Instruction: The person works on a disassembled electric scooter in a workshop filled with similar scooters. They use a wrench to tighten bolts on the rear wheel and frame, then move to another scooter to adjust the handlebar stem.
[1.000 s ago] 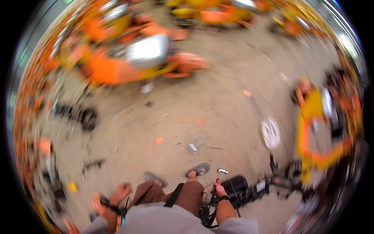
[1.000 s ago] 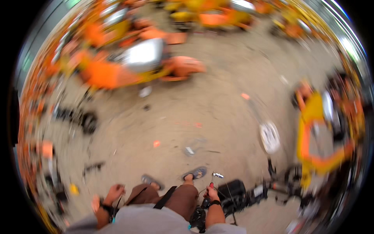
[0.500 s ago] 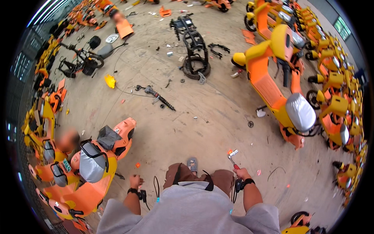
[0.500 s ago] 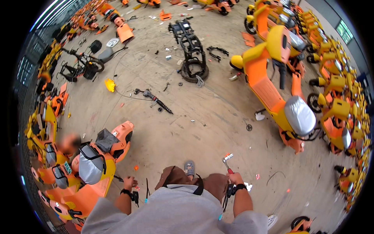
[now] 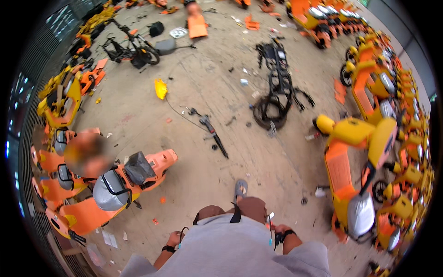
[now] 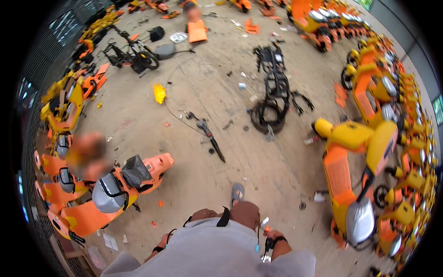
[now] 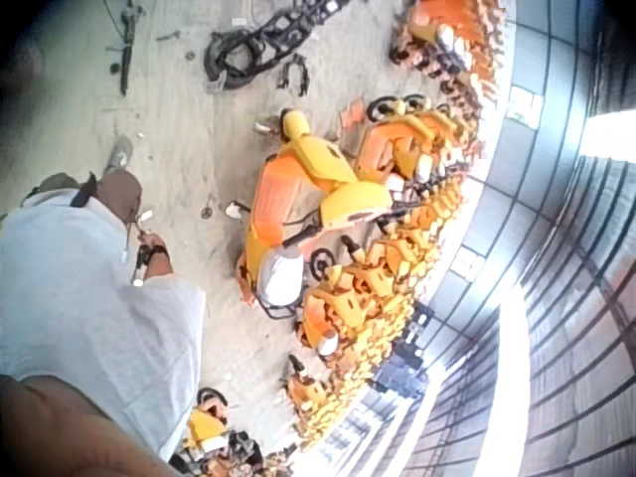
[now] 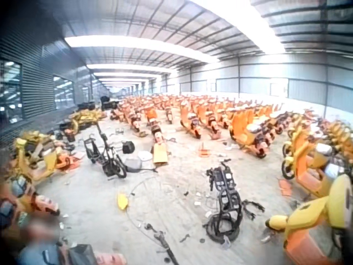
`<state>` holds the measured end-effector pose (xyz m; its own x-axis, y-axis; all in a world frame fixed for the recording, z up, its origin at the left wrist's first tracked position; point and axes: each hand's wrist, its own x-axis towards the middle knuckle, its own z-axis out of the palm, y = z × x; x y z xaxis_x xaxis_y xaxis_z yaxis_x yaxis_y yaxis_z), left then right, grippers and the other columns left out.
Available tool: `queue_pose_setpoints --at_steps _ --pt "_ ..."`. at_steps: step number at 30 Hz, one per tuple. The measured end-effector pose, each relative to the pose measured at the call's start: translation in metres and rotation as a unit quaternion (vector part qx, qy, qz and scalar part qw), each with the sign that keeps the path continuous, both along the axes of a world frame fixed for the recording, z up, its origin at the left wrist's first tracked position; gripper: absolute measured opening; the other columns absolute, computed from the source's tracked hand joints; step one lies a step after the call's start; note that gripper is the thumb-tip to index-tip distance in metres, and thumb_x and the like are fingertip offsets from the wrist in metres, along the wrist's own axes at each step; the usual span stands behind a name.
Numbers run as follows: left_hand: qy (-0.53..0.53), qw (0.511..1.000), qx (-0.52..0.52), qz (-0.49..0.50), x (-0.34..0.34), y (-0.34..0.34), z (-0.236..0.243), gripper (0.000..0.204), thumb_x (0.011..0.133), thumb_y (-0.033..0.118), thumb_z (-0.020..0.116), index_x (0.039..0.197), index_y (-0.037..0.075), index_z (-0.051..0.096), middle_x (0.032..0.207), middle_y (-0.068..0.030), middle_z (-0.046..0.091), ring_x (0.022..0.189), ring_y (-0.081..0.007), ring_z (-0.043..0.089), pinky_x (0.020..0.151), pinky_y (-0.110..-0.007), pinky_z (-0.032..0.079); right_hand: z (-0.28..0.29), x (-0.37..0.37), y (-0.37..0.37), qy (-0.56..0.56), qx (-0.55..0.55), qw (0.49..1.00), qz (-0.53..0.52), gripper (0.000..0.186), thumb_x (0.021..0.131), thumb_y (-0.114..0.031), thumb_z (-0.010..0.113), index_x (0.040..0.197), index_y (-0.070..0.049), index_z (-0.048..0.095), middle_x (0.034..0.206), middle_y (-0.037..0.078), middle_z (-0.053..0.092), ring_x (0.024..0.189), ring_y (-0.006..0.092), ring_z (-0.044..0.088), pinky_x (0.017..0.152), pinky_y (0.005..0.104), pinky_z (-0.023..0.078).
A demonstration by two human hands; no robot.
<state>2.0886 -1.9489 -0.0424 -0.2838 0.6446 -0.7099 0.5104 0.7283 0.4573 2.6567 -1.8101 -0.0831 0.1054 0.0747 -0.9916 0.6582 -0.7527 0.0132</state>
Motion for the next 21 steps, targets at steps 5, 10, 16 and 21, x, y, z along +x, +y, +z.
queue_pose_setpoints --at_steps 5,10,16,21 --pt "-0.124 0.948 0.168 0.240 0.008 0.175 0.071 0.022 0.087 0.015 0.052 0.097 -0.003 0.058 0.074 -0.0130 0.064 0.067 -0.0166 0.062 0.060 -0.028 0.049 0.006 -0.004 0.093 0.058 -0.108 0.992 0.042 0.020 0.075 -0.028 0.057 0.082 -0.011 0.068 0.066 0.005 0.060 0.052 0.0170 0.053 0.046 0.0351 0.040" --pt "-0.073 0.932 0.198 0.294 -0.032 0.221 0.076 0.020 0.086 0.013 0.051 0.096 -0.003 0.058 0.071 -0.0132 0.064 0.063 -0.0160 0.063 0.057 -0.028 0.050 -0.028 -0.055 0.223 -0.032 -0.092 0.960 0.261 0.037 0.077 -0.037 0.058 0.086 -0.002 0.066 0.073 0.009 0.062 0.061 0.0182 0.058 0.052 0.0328 0.042" --pt "-0.081 0.926 0.054 0.365 -0.084 0.223 -0.013 0.019 0.080 0.015 0.053 0.085 -0.002 0.061 0.070 -0.0145 0.065 0.056 -0.0197 0.063 0.049 -0.030 0.050 -0.012 -0.161 0.379 -0.106 0.116 0.963 0.218 0.042 0.076 -0.042 0.061 0.076 0.000 0.063 0.067 0.009 0.060 0.056 0.0190 0.056 0.051 0.0344 0.042" --pt "-0.212 0.832 -0.117 0.499 -0.125 0.267 -0.044 0.020 0.079 0.013 0.049 0.085 -0.003 0.060 0.075 -0.0167 0.065 0.058 -0.0240 0.063 0.051 -0.034 0.051 0.022 -0.253 0.508 -0.029 0.172 0.984 -0.020 0.032 0.079 -0.036 0.063 0.071 -0.006 0.058 0.058 0.004 0.051 0.044 0.0166 0.046 0.042 0.0327 0.037"
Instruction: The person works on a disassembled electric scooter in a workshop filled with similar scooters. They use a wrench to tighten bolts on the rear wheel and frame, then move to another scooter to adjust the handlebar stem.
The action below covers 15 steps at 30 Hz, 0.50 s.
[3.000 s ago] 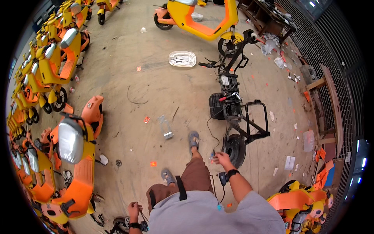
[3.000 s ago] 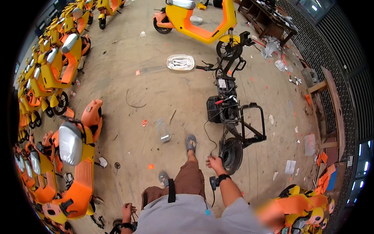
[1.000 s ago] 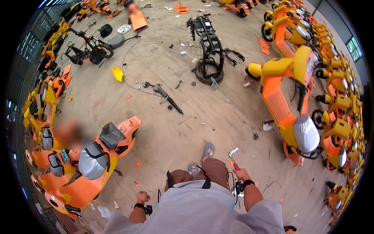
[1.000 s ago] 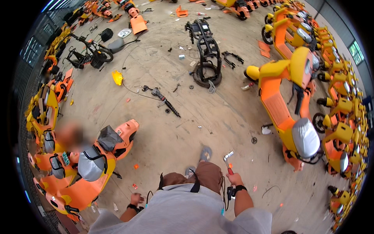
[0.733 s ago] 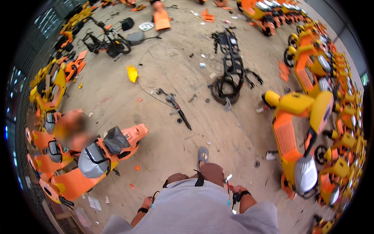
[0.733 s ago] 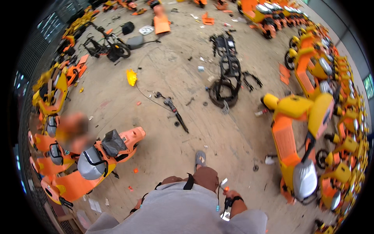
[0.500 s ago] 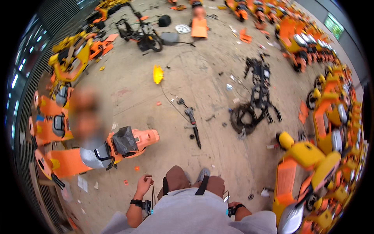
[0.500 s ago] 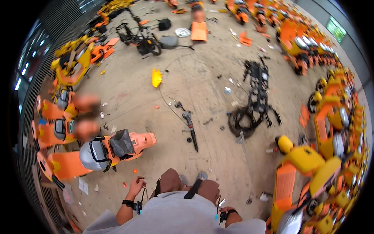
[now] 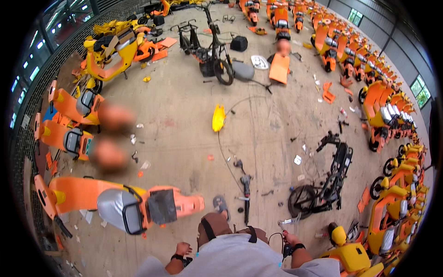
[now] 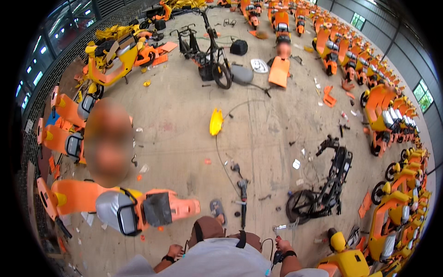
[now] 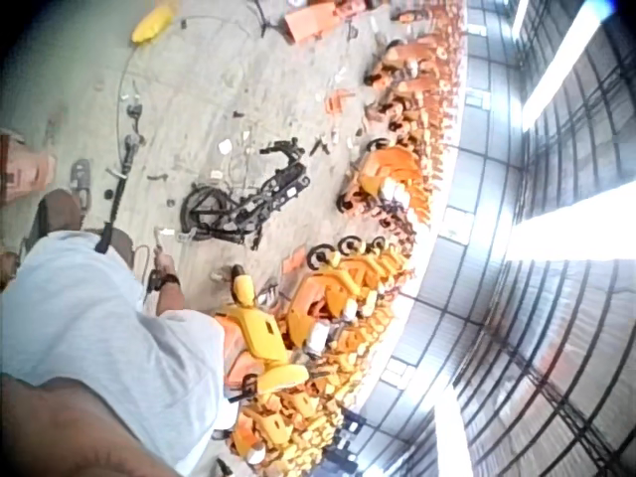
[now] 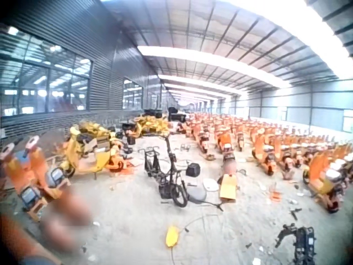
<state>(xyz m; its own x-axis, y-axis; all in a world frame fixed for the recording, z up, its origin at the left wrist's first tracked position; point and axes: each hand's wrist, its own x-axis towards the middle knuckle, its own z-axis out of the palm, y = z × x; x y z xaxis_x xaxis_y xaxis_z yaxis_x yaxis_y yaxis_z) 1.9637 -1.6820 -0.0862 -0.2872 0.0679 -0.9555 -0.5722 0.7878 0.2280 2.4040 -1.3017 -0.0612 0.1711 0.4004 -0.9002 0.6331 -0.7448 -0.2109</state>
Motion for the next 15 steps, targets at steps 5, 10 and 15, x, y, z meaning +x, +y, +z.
queue_pose_setpoints --at_steps 5,10,15 --pt "0.072 0.992 0.082 0.067 -0.066 0.075 0.025 0.018 0.083 0.013 0.049 0.088 -0.002 0.058 0.076 -0.0167 0.065 0.061 -0.0233 0.064 0.051 -0.034 0.052 0.128 -0.153 0.106 0.118 0.108 0.985 -0.071 0.031 0.083 -0.035 0.060 0.072 -0.006 0.055 0.052 0.000 0.043 0.041 0.0134 0.041 0.040 0.0292 0.036" --pt "0.107 0.972 0.173 0.118 -0.123 0.136 0.010 0.016 0.083 0.012 0.054 0.087 -0.003 0.058 0.069 -0.0110 0.061 0.054 -0.0191 0.060 0.049 -0.031 0.052 0.188 -0.233 0.141 0.133 0.502 0.851 -0.081 0.023 0.086 -0.024 0.059 0.090 -0.003 0.052 0.059 -0.002 0.044 0.044 0.0064 0.041 0.039 0.0237 0.034" --pt "0.095 0.986 0.130 0.033 -0.165 0.186 0.005 0.017 0.082 0.013 0.054 0.088 -0.003 0.058 0.069 -0.0113 0.062 0.053 -0.0196 0.060 0.049 -0.030 0.052 0.199 -0.275 0.225 0.074 0.678 0.730 -0.044 0.022 0.086 -0.017 0.058 0.097 0.000 0.049 0.063 -0.001 0.045 0.054 0.0085 0.041 0.048 0.0245 0.035"
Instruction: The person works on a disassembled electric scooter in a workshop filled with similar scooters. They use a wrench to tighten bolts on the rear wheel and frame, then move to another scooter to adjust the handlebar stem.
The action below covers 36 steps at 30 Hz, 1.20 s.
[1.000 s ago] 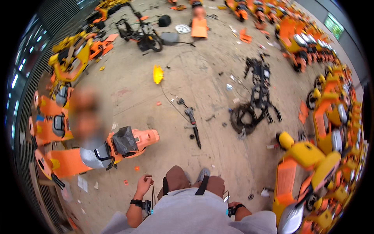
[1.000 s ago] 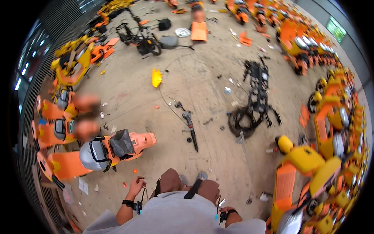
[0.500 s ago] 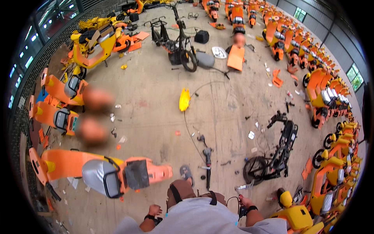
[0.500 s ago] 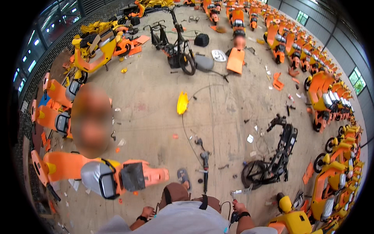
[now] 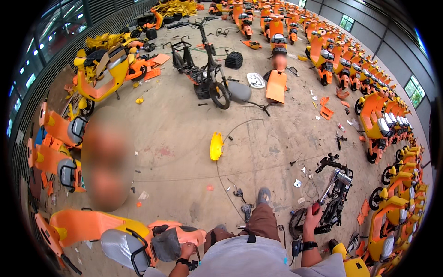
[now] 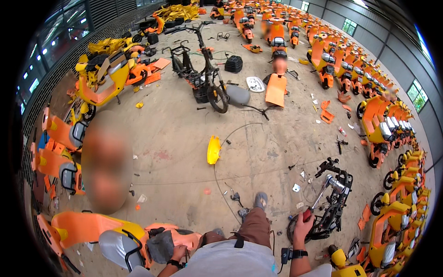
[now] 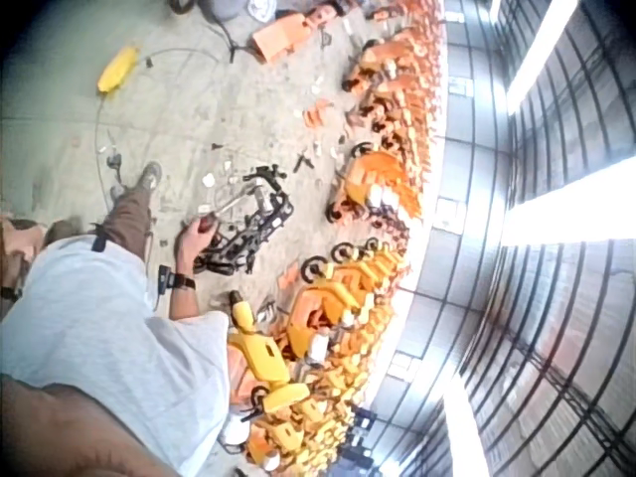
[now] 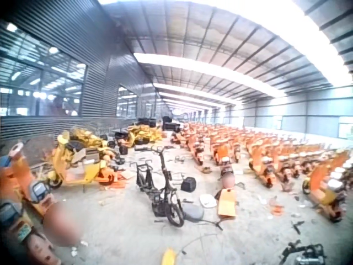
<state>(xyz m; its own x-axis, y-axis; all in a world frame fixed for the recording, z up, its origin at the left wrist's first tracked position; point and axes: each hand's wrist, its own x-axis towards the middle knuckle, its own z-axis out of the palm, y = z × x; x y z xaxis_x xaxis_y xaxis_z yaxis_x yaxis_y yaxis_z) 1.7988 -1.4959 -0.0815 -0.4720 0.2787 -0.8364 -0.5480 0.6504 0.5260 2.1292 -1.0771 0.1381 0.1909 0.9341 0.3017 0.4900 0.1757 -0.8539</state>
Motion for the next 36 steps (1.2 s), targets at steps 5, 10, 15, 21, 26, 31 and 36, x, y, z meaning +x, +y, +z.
queue_pose_setpoints --at_steps 5,10,15,21,26,31,36 --pt "-0.011 1.000 -0.009 0.001 -0.036 0.058 -0.007 0.016 0.080 0.010 0.054 0.084 -0.005 0.059 0.066 -0.0131 0.061 0.056 -0.0227 0.062 0.048 -0.033 0.052 -0.053 -0.029 0.063 0.018 -0.091 0.995 -0.039 0.027 0.082 -0.020 0.062 0.072 0.001 0.049 0.058 0.001 0.046 0.053 0.0102 0.041 0.050 0.0275 0.038" --pt "0.087 0.994 0.001 -0.062 -0.070 0.128 -0.011 0.015 0.073 0.008 0.057 0.078 -0.005 0.062 0.070 -0.0142 0.063 0.059 -0.0236 0.063 0.048 -0.035 0.051 -0.100 -0.050 0.140 0.036 -0.316 0.948 -0.005 0.019 0.075 -0.015 0.062 0.066 -0.002 0.053 0.048 0.003 0.048 0.036 0.0125 0.047 0.034 0.0298 0.037" --pt "0.288 0.783 -0.105 -0.542 -0.110 0.248 -0.031 0.036 0.085 0.032 0.052 0.100 -0.001 0.057 0.075 -0.0105 0.064 0.060 -0.0247 0.059 0.054 -0.037 0.049 -0.208 -0.017 0.273 -0.284 -0.397 0.871 0.059 0.036 0.066 -0.032 0.065 0.080 0.001 0.064 0.066 0.016 0.063 0.064 0.0269 0.064 0.060 0.0347 0.051" --pt "0.261 0.905 -0.001 -0.337 -0.156 0.447 0.002 0.018 0.080 0.015 0.058 0.084 -0.002 0.060 0.065 -0.0134 0.063 0.053 -0.0176 0.060 0.046 -0.030 0.048 -0.193 -0.004 0.394 -0.402 -0.612 0.669 0.130 0.046 0.063 -0.041 0.066 0.085 -0.001 0.067 0.086 0.017 0.066 0.086 0.0280 0.064 0.077 0.0351 0.049" --pt "0.131 0.985 0.103 -0.048 -0.203 0.688 0.074 0.021 0.087 0.016 0.052 0.093 -0.003 0.058 0.068 -0.0122 0.064 0.057 -0.0169 0.062 0.049 -0.028 0.049 -0.275 0.046 0.455 -0.256 -0.684 0.678 0.084 0.046 0.065 -0.040 0.068 0.087 0.000 0.067 0.085 0.015 0.067 0.082 0.0253 0.064 0.074 0.0340 0.048" --pt "0.139 0.979 0.034 -0.146 -0.253 0.793 0.030 0.020 0.084 0.014 0.050 0.087 -0.003 0.060 0.068 -0.0135 0.064 0.057 -0.0177 0.062 0.050 -0.030 0.050 -0.250 -0.007 0.538 -0.271 -0.649 0.673 0.228 0.040 0.075 -0.033 0.065 0.096 0.001 0.061 0.093 0.019 0.064 0.083 0.0301 0.062 0.068 0.0376 0.049" --pt "0.017 0.975 -0.080 -0.207 -0.291 0.887 -0.024 0.019 0.080 0.014 0.051 0.082 -0.002 0.062 0.070 -0.0123 0.065 0.058 -0.0206 0.064 0.048 -0.031 0.050 -0.162 -0.092 0.649 -0.348 -0.591 0.675 0.272 0.046 0.077 -0.040 0.057 0.103 -0.001 0.060 0.103 0.024 0.060 0.096 0.0354 0.058 0.081 0.0401 0.045"
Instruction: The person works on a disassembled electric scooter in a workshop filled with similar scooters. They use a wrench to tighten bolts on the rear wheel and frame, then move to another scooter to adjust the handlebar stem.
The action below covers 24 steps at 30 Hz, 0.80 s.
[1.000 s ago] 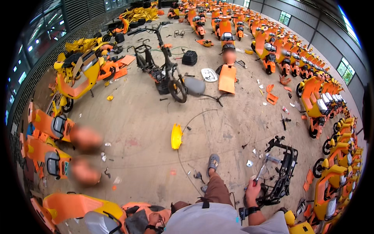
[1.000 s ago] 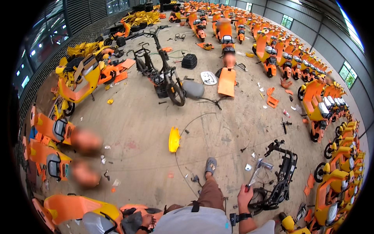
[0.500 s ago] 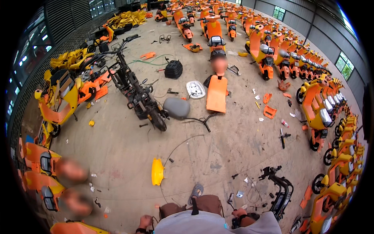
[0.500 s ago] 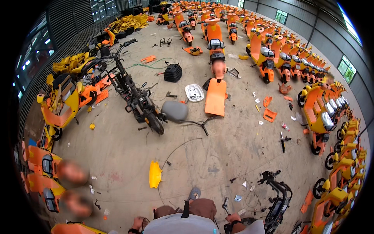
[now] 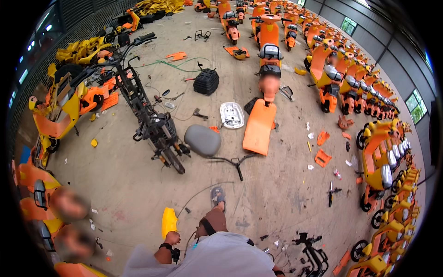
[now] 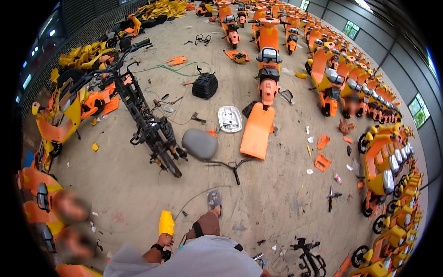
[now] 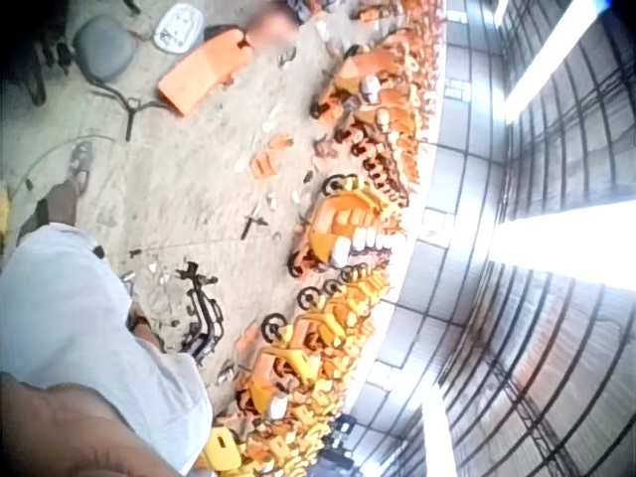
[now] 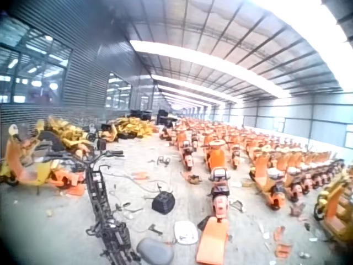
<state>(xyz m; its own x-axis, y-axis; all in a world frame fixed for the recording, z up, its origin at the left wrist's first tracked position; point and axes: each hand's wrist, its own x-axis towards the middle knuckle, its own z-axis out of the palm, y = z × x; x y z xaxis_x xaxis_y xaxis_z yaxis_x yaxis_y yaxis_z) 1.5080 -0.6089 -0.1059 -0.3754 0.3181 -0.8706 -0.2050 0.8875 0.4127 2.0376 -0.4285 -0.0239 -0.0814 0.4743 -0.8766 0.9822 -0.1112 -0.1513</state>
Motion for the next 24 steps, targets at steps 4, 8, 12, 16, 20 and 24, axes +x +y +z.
queue_pose_setpoints --at_steps 4,8,12,16,20,24 --pt "-0.233 0.967 0.091 0.057 -0.085 0.060 -0.053 0.019 0.082 0.013 0.049 0.079 -0.003 0.059 0.069 -0.0124 0.064 0.055 -0.0220 0.063 0.046 -0.030 0.049 0.014 -0.067 0.111 -0.006 0.012 1.000 0.002 0.046 0.077 -0.040 0.055 0.101 -0.001 0.061 0.101 0.024 0.061 0.093 0.0337 0.059 0.079 0.0397 0.045" --pt "0.038 0.974 0.152 0.163 -0.109 0.209 0.008 0.018 0.085 0.013 0.053 0.090 -0.003 0.059 0.071 -0.0141 0.063 0.055 -0.0192 0.061 0.049 -0.029 0.049 0.033 -0.108 0.204 -0.029 0.011 0.999 0.011 0.045 0.078 -0.040 0.053 0.100 -0.001 0.062 0.099 0.023 0.062 0.090 0.0320 0.061 0.077 0.0393 0.046" --pt "0.050 0.957 0.220 0.184 -0.152 0.294 0.071 0.018 0.085 0.011 0.053 0.094 -0.004 0.058 0.073 -0.0145 0.063 0.058 -0.0181 0.061 0.053 -0.028 0.050 0.051 -0.162 0.294 -0.013 0.010 0.998 0.056 0.045 0.079 -0.040 0.051 0.099 -0.002 0.063 0.097 0.023 0.063 0.087 0.0303 0.062 0.075 0.0389 0.046" --pt "0.078 0.944 0.227 0.225 -0.181 0.310 0.075 0.017 0.086 0.010 0.053 0.095 -0.004 0.057 0.074 -0.0149 0.063 0.059 -0.0183 0.061 0.053 -0.028 0.050 0.029 -0.221 0.385 0.015 -0.008 0.997 0.074 0.045 0.079 -0.040 0.049 0.098 -0.002 0.064 0.095 0.022 0.064 0.085 0.0286 0.063 0.073 0.0385 0.047" --pt "0.046 0.955 0.165 0.240 -0.187 0.341 0.070 0.017 0.086 0.012 0.053 0.095 -0.002 0.057 0.074 -0.0150 0.064 0.060 -0.0188 0.062 0.051 -0.027 0.050 -0.043 -0.242 0.496 -0.028 -0.054 0.992 -0.112 0.047 0.080 -0.035 0.050 0.103 0.006 0.059 0.100 0.025 0.062 0.094 0.0302 0.061 0.076 0.0386 0.046" --pt "0.036 0.943 0.131 0.303 -0.205 0.384 0.064 0.016 0.085 0.012 0.052 0.096 0.000 0.057 0.075 -0.0148 0.065 0.060 -0.0202 0.063 0.050 -0.030 0.050 -0.036 -0.326 0.597 0.006 -0.067 0.997 0.026 0.040 0.080 -0.029 0.054 0.102 0.004 0.062 0.100 0.017 0.064 0.089 0.0258 0.061 0.075 0.0351 0.046"
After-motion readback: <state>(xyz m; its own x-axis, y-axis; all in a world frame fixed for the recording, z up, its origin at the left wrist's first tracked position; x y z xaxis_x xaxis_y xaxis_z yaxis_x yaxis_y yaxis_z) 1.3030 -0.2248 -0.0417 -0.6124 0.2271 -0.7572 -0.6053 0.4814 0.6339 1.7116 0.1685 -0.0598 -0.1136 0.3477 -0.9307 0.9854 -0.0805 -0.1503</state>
